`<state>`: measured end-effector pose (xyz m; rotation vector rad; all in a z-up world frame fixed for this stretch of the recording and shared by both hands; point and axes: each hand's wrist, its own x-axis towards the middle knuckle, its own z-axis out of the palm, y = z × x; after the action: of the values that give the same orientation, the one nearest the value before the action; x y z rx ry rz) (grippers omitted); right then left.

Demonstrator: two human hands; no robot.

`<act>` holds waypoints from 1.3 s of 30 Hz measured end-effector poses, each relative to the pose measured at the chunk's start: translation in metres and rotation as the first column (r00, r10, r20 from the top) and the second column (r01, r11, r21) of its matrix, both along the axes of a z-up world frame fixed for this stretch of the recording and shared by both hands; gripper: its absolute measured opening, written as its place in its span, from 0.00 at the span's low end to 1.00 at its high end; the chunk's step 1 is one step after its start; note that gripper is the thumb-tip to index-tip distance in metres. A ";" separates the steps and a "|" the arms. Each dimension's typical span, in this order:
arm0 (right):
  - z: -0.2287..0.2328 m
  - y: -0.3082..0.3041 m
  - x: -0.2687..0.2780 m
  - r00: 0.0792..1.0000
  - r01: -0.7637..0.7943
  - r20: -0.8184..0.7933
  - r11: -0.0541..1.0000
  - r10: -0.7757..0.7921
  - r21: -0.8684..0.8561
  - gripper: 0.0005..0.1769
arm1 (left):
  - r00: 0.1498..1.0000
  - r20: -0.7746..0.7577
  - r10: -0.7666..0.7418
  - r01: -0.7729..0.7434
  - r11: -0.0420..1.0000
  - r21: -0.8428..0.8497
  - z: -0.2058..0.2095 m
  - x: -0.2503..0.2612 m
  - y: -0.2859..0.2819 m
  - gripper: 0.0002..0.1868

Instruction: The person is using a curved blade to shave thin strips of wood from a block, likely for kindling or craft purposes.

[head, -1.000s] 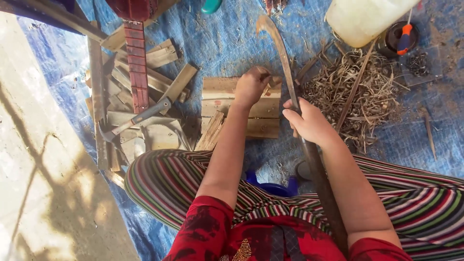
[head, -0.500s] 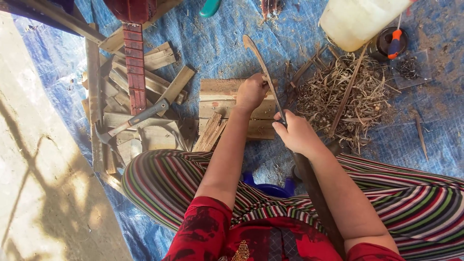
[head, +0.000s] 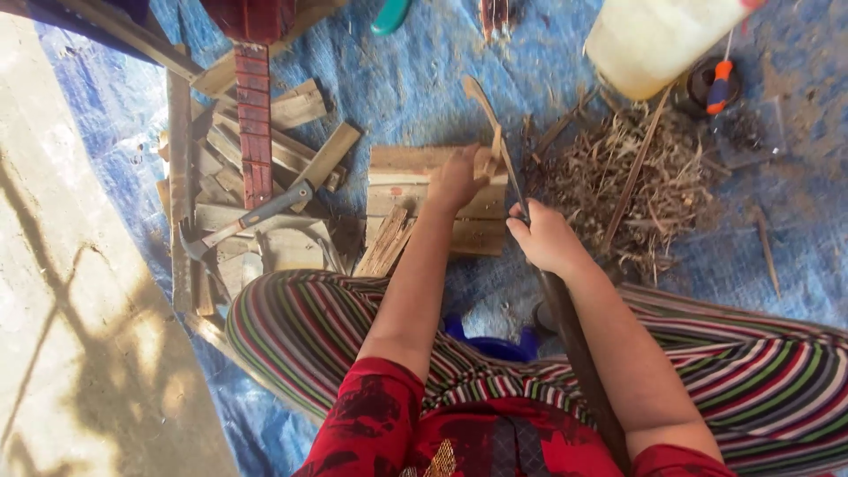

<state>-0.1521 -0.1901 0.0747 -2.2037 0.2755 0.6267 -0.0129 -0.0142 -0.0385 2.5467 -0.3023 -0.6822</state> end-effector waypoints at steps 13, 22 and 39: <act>0.022 0.000 -0.001 0.999 0.037 -0.018 0.999 -0.037 -0.020 0.19 | 0.996 -0.023 0.081 -0.080 0.996 0.042 0.037 -0.001 0.018 0.49; 0.045 0.013 -0.011 0.999 -0.026 -0.019 0.999 0.027 0.045 0.20 | 0.862 0.420 0.284 -0.251 0.959 -0.133 0.016 -0.034 -0.041 0.11; 0.042 0.007 -0.023 0.972 -0.137 0.132 0.931 0.192 -0.339 0.20 | 0.989 0.135 0.056 -0.027 0.978 -0.209 0.012 -0.013 -0.016 0.10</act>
<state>-0.1746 -0.1834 0.1163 -2.6050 0.1138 0.5133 -0.0260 -0.0304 -0.0261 2.3981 -0.3471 -0.4319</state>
